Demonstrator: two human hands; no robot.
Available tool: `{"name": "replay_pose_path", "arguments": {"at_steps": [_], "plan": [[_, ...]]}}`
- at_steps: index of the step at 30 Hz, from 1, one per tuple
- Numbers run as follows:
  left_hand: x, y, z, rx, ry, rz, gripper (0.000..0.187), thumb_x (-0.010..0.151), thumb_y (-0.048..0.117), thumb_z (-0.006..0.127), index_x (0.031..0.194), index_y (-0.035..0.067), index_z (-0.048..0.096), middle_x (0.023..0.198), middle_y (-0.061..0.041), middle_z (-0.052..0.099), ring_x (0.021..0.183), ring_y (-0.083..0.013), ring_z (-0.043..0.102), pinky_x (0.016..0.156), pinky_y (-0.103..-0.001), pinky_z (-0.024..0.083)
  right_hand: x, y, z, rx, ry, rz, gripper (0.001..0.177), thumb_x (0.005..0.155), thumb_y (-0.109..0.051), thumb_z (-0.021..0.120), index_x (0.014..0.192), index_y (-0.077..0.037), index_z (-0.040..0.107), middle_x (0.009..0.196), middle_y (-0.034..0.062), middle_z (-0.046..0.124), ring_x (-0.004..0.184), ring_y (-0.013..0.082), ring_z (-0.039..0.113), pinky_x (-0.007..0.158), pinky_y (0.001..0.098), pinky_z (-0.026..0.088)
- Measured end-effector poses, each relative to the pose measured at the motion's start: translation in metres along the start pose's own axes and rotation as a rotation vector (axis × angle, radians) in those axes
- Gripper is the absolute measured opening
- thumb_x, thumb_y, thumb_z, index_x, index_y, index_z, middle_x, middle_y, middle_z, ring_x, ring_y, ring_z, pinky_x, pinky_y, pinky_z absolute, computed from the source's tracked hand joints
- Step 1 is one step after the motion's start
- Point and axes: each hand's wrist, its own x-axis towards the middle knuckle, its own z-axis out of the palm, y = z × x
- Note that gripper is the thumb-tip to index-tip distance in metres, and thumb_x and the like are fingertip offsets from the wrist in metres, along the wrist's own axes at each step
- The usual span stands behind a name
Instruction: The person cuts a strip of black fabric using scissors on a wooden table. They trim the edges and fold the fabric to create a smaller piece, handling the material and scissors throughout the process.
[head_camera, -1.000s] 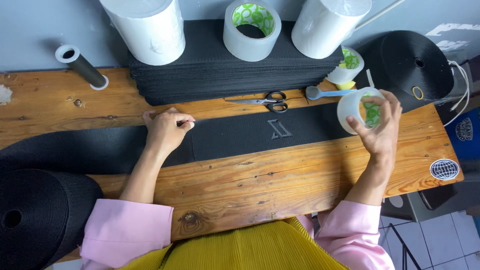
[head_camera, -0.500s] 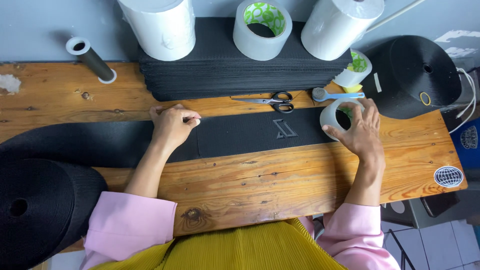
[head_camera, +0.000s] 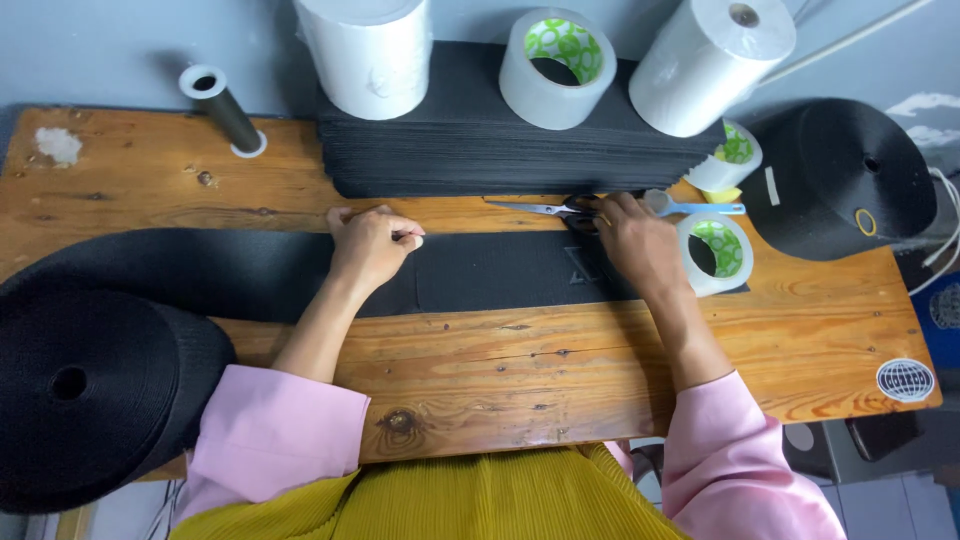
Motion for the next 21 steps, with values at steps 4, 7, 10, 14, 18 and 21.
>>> {"name": "replay_pose_path", "arguments": {"at_steps": [4,7,10,14,18,21], "plan": [[0.005,-0.001,0.003,-0.002,-0.019,-0.028,0.018,0.089,0.023,0.066,0.099,0.029,0.080,0.099,0.002,0.073,0.110,-0.0161,0.065,0.114,-0.054,0.013,0.009,-0.010,-0.007,0.023,-0.100,0.016,0.020,0.093,-0.036,0.072,0.111,-0.028,0.069,0.115,-0.0056,0.065,0.098,0.0191,0.073,0.072,0.0343,0.062],[0.008,-0.007,0.010,0.010,-0.028,-0.028,0.016,0.088,0.027,0.067,0.098,0.032,0.079,0.099,0.003,0.072,0.110,-0.0155,0.065,0.114,-0.054,0.013,0.014,-0.011,-0.006,0.014,-0.138,-0.017,0.024,0.091,-0.038,0.074,0.111,-0.025,0.071,0.114,-0.0015,0.064,0.097,0.0239,0.074,0.071,0.0378,0.063],[0.008,-0.007,0.009,0.006,-0.014,-0.020,0.017,0.087,0.025,0.067,0.097,0.032,0.079,0.097,0.004,0.072,0.108,-0.0149,0.065,0.114,-0.056,0.012,0.017,-0.007,0.007,-0.058,-0.130,-0.074,0.027,0.091,-0.042,0.074,0.113,-0.028,0.069,0.111,-0.0036,0.065,0.099,0.0216,0.075,0.072,0.0343,0.063],[0.005,-0.004,0.006,-0.049,-0.017,-0.008,0.016,0.086,0.023,0.068,0.095,0.030,0.080,0.097,0.001,0.072,0.108,-0.0178,0.066,0.114,-0.055,0.014,-0.001,0.015,0.037,-0.169,-0.160,-0.075,0.026,0.093,-0.046,0.072,0.113,-0.029,0.070,0.097,-0.0018,0.069,0.077,0.0257,0.076,0.064,0.0492,0.056],[0.005,-0.004,0.005,-0.023,-0.022,-0.009,0.015,0.087,0.025,0.067,0.092,0.031,0.079,0.099,0.001,0.073,0.110,-0.0200,0.066,0.114,-0.054,0.014,-0.015,0.009,-0.027,-0.175,-0.122,-0.062,0.028,0.101,-0.045,0.066,0.119,-0.023,0.063,0.088,0.0008,0.062,0.072,0.0298,0.074,0.058,0.0458,0.060],[0.008,-0.008,0.012,-0.026,-0.026,-0.005,0.016,0.087,0.024,0.065,0.089,0.032,0.079,0.097,0.001,0.073,0.110,-0.0200,0.066,0.114,-0.055,0.012,-0.021,0.006,-0.051,0.298,-0.191,0.054,0.033,0.103,-0.040,0.067,0.127,-0.018,0.058,0.106,0.0093,0.066,0.094,0.0358,0.073,0.073,0.0501,0.062]]}}
